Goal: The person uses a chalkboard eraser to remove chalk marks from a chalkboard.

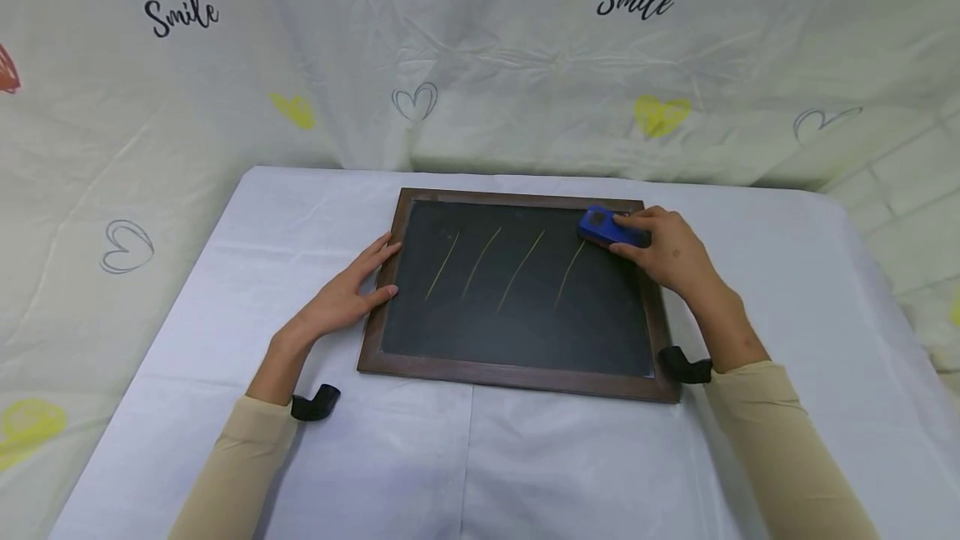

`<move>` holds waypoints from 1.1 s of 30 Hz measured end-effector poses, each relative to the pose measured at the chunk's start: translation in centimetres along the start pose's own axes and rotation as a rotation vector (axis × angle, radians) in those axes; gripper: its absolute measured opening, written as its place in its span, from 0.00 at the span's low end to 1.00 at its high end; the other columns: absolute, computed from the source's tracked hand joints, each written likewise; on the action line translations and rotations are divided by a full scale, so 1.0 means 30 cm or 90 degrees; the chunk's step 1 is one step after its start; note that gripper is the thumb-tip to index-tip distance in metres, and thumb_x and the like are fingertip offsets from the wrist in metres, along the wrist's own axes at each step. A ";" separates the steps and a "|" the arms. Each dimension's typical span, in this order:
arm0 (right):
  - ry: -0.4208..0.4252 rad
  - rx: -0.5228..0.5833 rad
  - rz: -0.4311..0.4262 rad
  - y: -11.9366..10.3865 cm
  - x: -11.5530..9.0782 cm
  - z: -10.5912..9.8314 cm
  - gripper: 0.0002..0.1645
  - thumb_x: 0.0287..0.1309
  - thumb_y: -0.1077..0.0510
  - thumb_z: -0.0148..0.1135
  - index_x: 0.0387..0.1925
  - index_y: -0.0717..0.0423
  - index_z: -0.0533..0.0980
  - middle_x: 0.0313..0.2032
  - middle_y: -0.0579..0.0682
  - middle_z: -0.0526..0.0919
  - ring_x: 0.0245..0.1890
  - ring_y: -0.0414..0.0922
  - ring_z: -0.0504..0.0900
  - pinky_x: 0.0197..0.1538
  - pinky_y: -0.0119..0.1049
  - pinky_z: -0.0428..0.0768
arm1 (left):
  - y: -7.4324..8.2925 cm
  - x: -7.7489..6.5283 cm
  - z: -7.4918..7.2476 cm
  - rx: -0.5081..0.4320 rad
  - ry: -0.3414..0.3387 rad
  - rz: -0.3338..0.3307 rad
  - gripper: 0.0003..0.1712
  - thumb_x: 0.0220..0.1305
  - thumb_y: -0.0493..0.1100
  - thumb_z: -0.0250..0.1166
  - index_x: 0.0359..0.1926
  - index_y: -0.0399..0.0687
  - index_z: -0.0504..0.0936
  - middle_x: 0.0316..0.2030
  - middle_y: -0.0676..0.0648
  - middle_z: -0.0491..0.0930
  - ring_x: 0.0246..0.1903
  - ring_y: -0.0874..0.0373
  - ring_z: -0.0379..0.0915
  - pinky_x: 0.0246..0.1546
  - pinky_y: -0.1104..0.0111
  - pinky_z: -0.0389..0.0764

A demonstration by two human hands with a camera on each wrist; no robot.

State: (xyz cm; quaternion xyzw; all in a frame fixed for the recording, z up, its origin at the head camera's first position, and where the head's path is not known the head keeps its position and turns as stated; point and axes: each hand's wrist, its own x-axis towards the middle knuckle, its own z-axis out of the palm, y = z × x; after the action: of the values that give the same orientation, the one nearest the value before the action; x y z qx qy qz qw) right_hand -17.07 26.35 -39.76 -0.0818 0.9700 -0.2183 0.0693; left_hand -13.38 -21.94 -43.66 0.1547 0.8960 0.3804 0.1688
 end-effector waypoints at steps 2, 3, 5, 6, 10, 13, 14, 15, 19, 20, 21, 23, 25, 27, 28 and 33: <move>-0.011 0.001 -0.009 -0.004 -0.003 -0.004 0.35 0.70 0.49 0.68 0.72 0.56 0.72 0.68 0.72 0.71 0.68 0.72 0.68 0.65 0.69 0.71 | 0.001 0.001 0.000 0.001 0.000 -0.002 0.42 0.77 0.45 0.62 0.84 0.54 0.52 0.86 0.51 0.38 0.85 0.44 0.36 0.80 0.39 0.52; -0.019 0.000 -0.013 -0.006 -0.007 -0.006 0.35 0.70 0.49 0.68 0.72 0.57 0.72 0.68 0.72 0.71 0.67 0.72 0.69 0.65 0.69 0.71 | 0.002 0.001 0.000 0.003 0.000 -0.002 0.42 0.77 0.46 0.62 0.84 0.54 0.52 0.86 0.51 0.38 0.85 0.44 0.36 0.80 0.39 0.52; -0.037 0.002 -0.020 -0.014 -0.017 -0.009 0.34 0.70 0.50 0.68 0.72 0.58 0.72 0.68 0.72 0.71 0.67 0.72 0.69 0.65 0.68 0.72 | 0.001 0.000 0.000 0.005 -0.001 -0.005 0.42 0.77 0.46 0.62 0.84 0.54 0.52 0.86 0.51 0.38 0.85 0.44 0.36 0.79 0.39 0.52; -0.045 0.004 -0.022 -0.019 -0.024 -0.010 0.34 0.70 0.51 0.68 0.72 0.58 0.72 0.68 0.72 0.70 0.68 0.72 0.69 0.65 0.68 0.72 | 0.001 0.000 0.000 0.005 -0.001 -0.005 0.42 0.77 0.46 0.62 0.84 0.53 0.52 0.86 0.51 0.38 0.85 0.44 0.36 0.79 0.39 0.52; -0.074 0.004 -0.022 -0.048 -0.055 -0.009 0.35 0.70 0.51 0.67 0.73 0.57 0.70 0.68 0.71 0.69 0.69 0.72 0.66 0.65 0.68 0.71 | 0.005 -0.002 -0.001 0.003 -0.002 -0.006 0.43 0.77 0.46 0.62 0.84 0.53 0.52 0.86 0.51 0.37 0.85 0.43 0.36 0.79 0.38 0.52; -0.086 0.003 -0.022 -0.073 -0.083 -0.001 0.35 0.70 0.51 0.67 0.73 0.56 0.70 0.68 0.69 0.69 0.70 0.71 0.65 0.67 0.68 0.70 | 0.007 -0.001 -0.001 0.003 -0.001 -0.008 0.42 0.78 0.46 0.62 0.84 0.54 0.51 0.86 0.51 0.37 0.85 0.43 0.36 0.79 0.38 0.51; -0.088 0.003 -0.022 -0.081 -0.092 0.002 0.35 0.70 0.51 0.67 0.73 0.56 0.70 0.68 0.68 0.69 0.70 0.70 0.64 0.67 0.68 0.69 | 0.007 -0.001 -0.001 0.004 -0.001 -0.010 0.43 0.78 0.47 0.62 0.84 0.54 0.51 0.86 0.51 0.37 0.85 0.43 0.36 0.79 0.38 0.51; -0.090 0.003 -0.021 -0.089 -0.103 0.007 0.35 0.70 0.51 0.67 0.73 0.55 0.70 0.68 0.67 0.69 0.70 0.69 0.64 0.67 0.68 0.69 | 0.006 -0.001 -0.001 0.003 -0.002 -0.011 0.43 0.77 0.47 0.62 0.84 0.54 0.51 0.86 0.51 0.37 0.85 0.44 0.35 0.79 0.39 0.51; -0.087 0.004 -0.029 -0.118 -0.142 0.025 0.34 0.69 0.52 0.69 0.72 0.54 0.72 0.67 0.65 0.71 0.70 0.67 0.66 0.67 0.66 0.71 | 0.007 0.000 0.001 0.002 -0.003 -0.009 0.43 0.77 0.47 0.62 0.84 0.53 0.51 0.86 0.50 0.37 0.85 0.43 0.36 0.79 0.38 0.51; -0.088 0.003 -0.033 -0.124 -0.151 0.031 0.34 0.69 0.52 0.69 0.72 0.54 0.72 0.67 0.65 0.71 0.70 0.66 0.66 0.66 0.65 0.72 | 0.007 -0.001 0.001 0.001 -0.002 -0.010 0.43 0.77 0.47 0.62 0.84 0.53 0.51 0.86 0.50 0.37 0.85 0.43 0.36 0.79 0.38 0.51; -0.088 0.004 -0.036 -0.129 -0.160 0.036 0.34 0.68 0.52 0.69 0.72 0.54 0.72 0.67 0.64 0.72 0.70 0.66 0.67 0.66 0.65 0.73 | 0.007 -0.002 0.002 0.001 -0.002 -0.010 0.43 0.77 0.46 0.62 0.84 0.53 0.51 0.86 0.50 0.38 0.85 0.43 0.36 0.79 0.38 0.51; -0.089 0.002 -0.045 -0.139 -0.176 0.046 0.33 0.68 0.53 0.70 0.72 0.53 0.73 0.67 0.63 0.72 0.70 0.65 0.67 0.65 0.64 0.74 | 0.008 -0.004 0.002 0.001 -0.002 -0.010 0.43 0.77 0.46 0.62 0.84 0.53 0.51 0.86 0.50 0.38 0.85 0.43 0.36 0.79 0.38 0.51; -0.090 0.002 -0.052 -0.149 -0.192 0.056 0.33 0.68 0.53 0.70 0.71 0.53 0.73 0.67 0.62 0.72 0.70 0.64 0.67 0.64 0.63 0.75 | 0.007 -0.006 0.003 0.001 -0.002 -0.013 0.43 0.77 0.46 0.62 0.84 0.53 0.51 0.86 0.50 0.38 0.85 0.43 0.35 0.79 0.38 0.51; -0.090 0.002 -0.060 -0.159 -0.209 0.064 0.33 0.67 0.53 0.70 0.71 0.52 0.74 0.66 0.61 0.73 0.69 0.63 0.68 0.64 0.62 0.76 | 0.008 -0.007 0.003 -0.001 -0.003 -0.015 0.43 0.77 0.46 0.62 0.84 0.54 0.51 0.86 0.51 0.37 0.85 0.44 0.35 0.80 0.38 0.51; -0.090 0.001 -0.065 -0.163 -0.217 0.067 0.33 0.67 0.53 0.71 0.71 0.52 0.74 0.66 0.61 0.73 0.69 0.63 0.68 0.63 0.62 0.77 | 0.008 -0.007 0.002 0.000 -0.003 -0.015 0.43 0.77 0.47 0.62 0.84 0.54 0.51 0.86 0.51 0.37 0.85 0.44 0.35 0.80 0.38 0.51; -0.086 -0.004 -0.102 -0.186 -0.254 0.082 0.33 0.65 0.54 0.72 0.69 0.52 0.75 0.64 0.59 0.75 0.65 0.60 0.72 0.60 0.60 0.79 | 0.009 -0.003 0.000 0.005 -0.002 -0.013 0.43 0.77 0.47 0.62 0.84 0.54 0.51 0.86 0.51 0.37 0.85 0.44 0.35 0.79 0.38 0.51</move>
State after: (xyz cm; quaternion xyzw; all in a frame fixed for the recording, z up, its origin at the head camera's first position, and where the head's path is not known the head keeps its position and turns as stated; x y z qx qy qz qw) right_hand -8.49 21.80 -38.78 -0.1735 0.9542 -0.2138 0.1166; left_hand -13.26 -21.80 -43.43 0.1467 0.8986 0.3752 0.1738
